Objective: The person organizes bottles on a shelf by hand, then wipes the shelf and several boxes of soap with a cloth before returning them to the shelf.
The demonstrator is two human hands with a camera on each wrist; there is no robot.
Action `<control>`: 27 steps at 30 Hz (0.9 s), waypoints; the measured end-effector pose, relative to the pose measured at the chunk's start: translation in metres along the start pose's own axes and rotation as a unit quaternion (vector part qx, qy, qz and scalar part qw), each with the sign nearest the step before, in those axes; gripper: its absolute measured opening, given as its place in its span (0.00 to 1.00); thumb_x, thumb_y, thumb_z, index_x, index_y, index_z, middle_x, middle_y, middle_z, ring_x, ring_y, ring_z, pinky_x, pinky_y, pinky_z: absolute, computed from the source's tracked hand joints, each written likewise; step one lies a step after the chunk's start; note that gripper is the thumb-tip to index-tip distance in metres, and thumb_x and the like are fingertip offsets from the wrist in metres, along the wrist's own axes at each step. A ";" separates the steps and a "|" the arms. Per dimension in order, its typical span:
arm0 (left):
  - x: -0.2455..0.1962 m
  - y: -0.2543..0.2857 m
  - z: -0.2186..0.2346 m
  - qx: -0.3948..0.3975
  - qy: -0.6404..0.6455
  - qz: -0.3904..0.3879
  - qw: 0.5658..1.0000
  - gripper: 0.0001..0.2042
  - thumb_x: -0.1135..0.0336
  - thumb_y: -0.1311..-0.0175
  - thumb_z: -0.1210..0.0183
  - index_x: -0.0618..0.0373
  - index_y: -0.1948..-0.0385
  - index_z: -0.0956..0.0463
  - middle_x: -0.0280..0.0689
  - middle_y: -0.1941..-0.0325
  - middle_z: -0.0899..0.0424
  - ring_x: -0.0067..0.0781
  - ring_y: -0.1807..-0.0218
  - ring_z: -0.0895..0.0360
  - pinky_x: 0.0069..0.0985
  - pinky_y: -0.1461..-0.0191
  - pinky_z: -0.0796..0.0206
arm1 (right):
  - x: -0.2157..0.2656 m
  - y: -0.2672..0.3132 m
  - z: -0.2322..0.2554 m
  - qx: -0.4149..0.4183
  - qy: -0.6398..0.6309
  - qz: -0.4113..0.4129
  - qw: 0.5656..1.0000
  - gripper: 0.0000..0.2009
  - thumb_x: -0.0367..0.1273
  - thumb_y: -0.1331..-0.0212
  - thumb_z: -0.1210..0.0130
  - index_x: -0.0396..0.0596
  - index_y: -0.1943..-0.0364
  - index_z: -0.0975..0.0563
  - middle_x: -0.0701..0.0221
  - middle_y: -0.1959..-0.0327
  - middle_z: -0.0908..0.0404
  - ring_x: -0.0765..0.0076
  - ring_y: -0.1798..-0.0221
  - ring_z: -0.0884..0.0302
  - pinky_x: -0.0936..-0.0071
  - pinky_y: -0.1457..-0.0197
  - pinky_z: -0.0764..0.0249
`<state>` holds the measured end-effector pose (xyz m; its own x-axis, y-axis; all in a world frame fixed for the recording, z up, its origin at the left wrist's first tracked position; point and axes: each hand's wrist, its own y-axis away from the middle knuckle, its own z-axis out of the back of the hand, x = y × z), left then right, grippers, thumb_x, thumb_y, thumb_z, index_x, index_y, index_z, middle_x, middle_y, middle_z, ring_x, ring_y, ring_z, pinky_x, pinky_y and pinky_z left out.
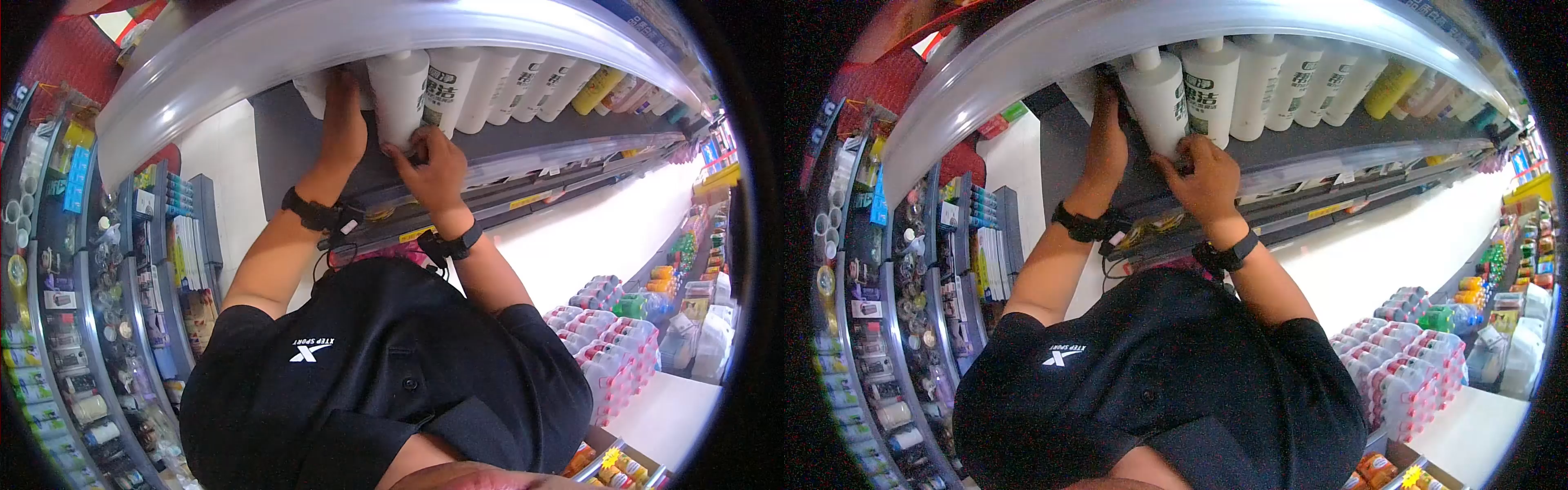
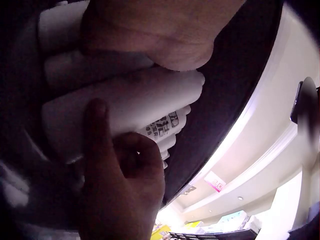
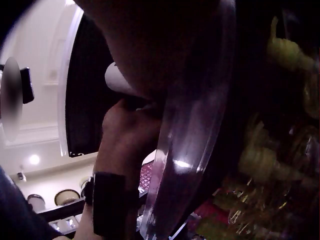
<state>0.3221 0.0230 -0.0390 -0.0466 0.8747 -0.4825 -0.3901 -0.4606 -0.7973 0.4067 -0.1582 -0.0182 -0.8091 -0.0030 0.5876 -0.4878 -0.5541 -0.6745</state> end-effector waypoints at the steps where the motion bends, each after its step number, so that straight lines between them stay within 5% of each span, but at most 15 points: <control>1: 0.006 -0.003 -0.003 0.002 0.011 0.031 0.999 0.26 0.56 0.15 0.63 0.68 0.27 0.42 0.59 0.25 0.37 0.58 0.23 0.40 0.42 0.18 0.53 | 0.001 0.000 0.001 0.004 0.001 -0.003 1.000 0.23 0.50 0.49 0.25 0.49 0.67 0.22 0.64 0.74 0.19 0.52 0.74 0.19 0.60 0.69 0.24; 3: -0.003 -0.012 -0.001 0.005 0.022 0.062 0.998 0.25 0.56 0.14 0.66 0.67 0.28 0.41 0.56 0.25 0.36 0.55 0.24 0.38 0.41 0.19 0.52 | 0.002 0.000 0.001 0.007 0.002 -0.007 1.000 0.22 0.50 0.49 0.25 0.49 0.68 0.22 0.65 0.75 0.19 0.52 0.75 0.19 0.60 0.69 0.24; 4: -0.032 -0.028 0.008 0.002 0.208 0.164 0.964 0.27 0.51 0.14 0.68 0.63 0.27 0.41 0.49 0.25 0.34 0.47 0.25 0.37 0.38 0.20 0.51 | 0.002 -0.001 0.001 0.006 0.005 -0.005 1.000 0.22 0.50 0.49 0.25 0.49 0.69 0.23 0.65 0.76 0.20 0.52 0.75 0.20 0.59 0.70 0.25; 5: -0.048 -0.038 0.013 0.000 0.384 0.258 0.887 0.29 0.46 0.14 0.70 0.60 0.26 0.41 0.42 0.25 0.33 0.38 0.27 0.36 0.34 0.21 0.49 | 0.002 -0.001 0.000 0.005 0.007 -0.003 1.000 0.22 0.50 0.49 0.25 0.49 0.70 0.24 0.65 0.78 0.21 0.52 0.75 0.20 0.59 0.70 0.25; 8: -0.038 -0.040 0.005 -0.011 0.431 0.304 0.850 0.29 0.44 0.15 0.70 0.58 0.30 0.37 0.41 0.31 0.28 0.36 0.31 0.31 0.36 0.24 0.44 | 0.004 -0.001 0.003 0.017 0.024 -0.012 1.000 0.23 0.50 0.49 0.25 0.50 0.72 0.25 0.66 0.79 0.22 0.51 0.76 0.20 0.59 0.71 0.26; 15: -0.030 -0.027 -0.024 -0.030 0.398 0.252 0.882 0.27 0.44 0.15 0.68 0.56 0.34 0.33 0.40 0.36 0.25 0.34 0.36 0.29 0.36 0.27 0.40 | 0.001 -0.001 -0.003 -0.009 0.012 0.014 1.000 0.23 0.45 0.51 0.23 0.49 0.73 0.28 0.67 0.81 0.28 0.55 0.79 0.28 0.63 0.74 0.32; 17: -0.022 -0.020 -0.036 -0.010 0.321 0.208 0.924 0.26 0.45 0.15 0.68 0.55 0.36 0.31 0.39 0.37 0.25 0.34 0.37 0.28 0.35 0.28 0.39 | 0.001 0.000 -0.002 -0.015 0.009 0.021 1.000 0.22 0.43 0.50 0.23 0.48 0.74 0.29 0.66 0.81 0.28 0.51 0.79 0.27 0.61 0.73 0.32; 18: -0.029 -0.020 -0.034 -0.015 0.321 0.209 0.924 0.26 0.45 0.15 0.68 0.55 0.36 0.31 0.39 0.37 0.25 0.34 0.37 0.28 0.35 0.28 0.39 | 0.002 0.000 -0.002 -0.011 0.009 0.024 1.000 0.22 0.43 0.50 0.23 0.48 0.74 0.29 0.66 0.81 0.28 0.51 0.79 0.27 0.61 0.73 0.32; 20: -0.055 -0.022 -0.022 -0.003 0.434 0.279 0.856 0.26 0.46 0.15 0.67 0.56 0.34 0.32 0.39 0.36 0.25 0.34 0.36 0.29 0.33 0.27 0.41 | 0.002 0.000 -0.003 -0.008 0.004 0.009 1.000 0.21 0.40 0.51 0.24 0.48 0.74 0.29 0.66 0.81 0.28 0.49 0.78 0.27 0.59 0.73 0.33; 24: -0.072 -0.021 -0.012 -0.032 0.443 0.291 0.847 0.26 0.46 0.15 0.66 0.57 0.32 0.33 0.41 0.33 0.26 0.34 0.34 0.30 0.34 0.25 0.42 | -0.001 0.000 -0.007 -0.022 0.005 0.045 0.999 0.21 0.39 0.51 0.24 0.48 0.75 0.29 0.66 0.81 0.28 0.51 0.79 0.28 0.60 0.74 0.33; 27: -0.049 -0.012 -0.015 -0.002 0.370 0.293 0.882 0.26 0.48 0.15 0.64 0.58 0.31 0.33 0.42 0.30 0.28 0.36 0.32 0.31 0.34 0.24 0.43 | 0.001 -0.001 -0.007 -0.022 0.016 0.034 0.999 0.22 0.40 0.52 0.23 0.49 0.76 0.29 0.68 0.82 0.29 0.54 0.80 0.28 0.61 0.74 0.33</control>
<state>0.3423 -0.0171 -0.0111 0.3735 0.1485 -0.9157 -0.4954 -0.8026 -0.3323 0.4038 -0.1522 -0.0198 -0.8504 -0.0126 0.5260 -0.4447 -0.5170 -0.7314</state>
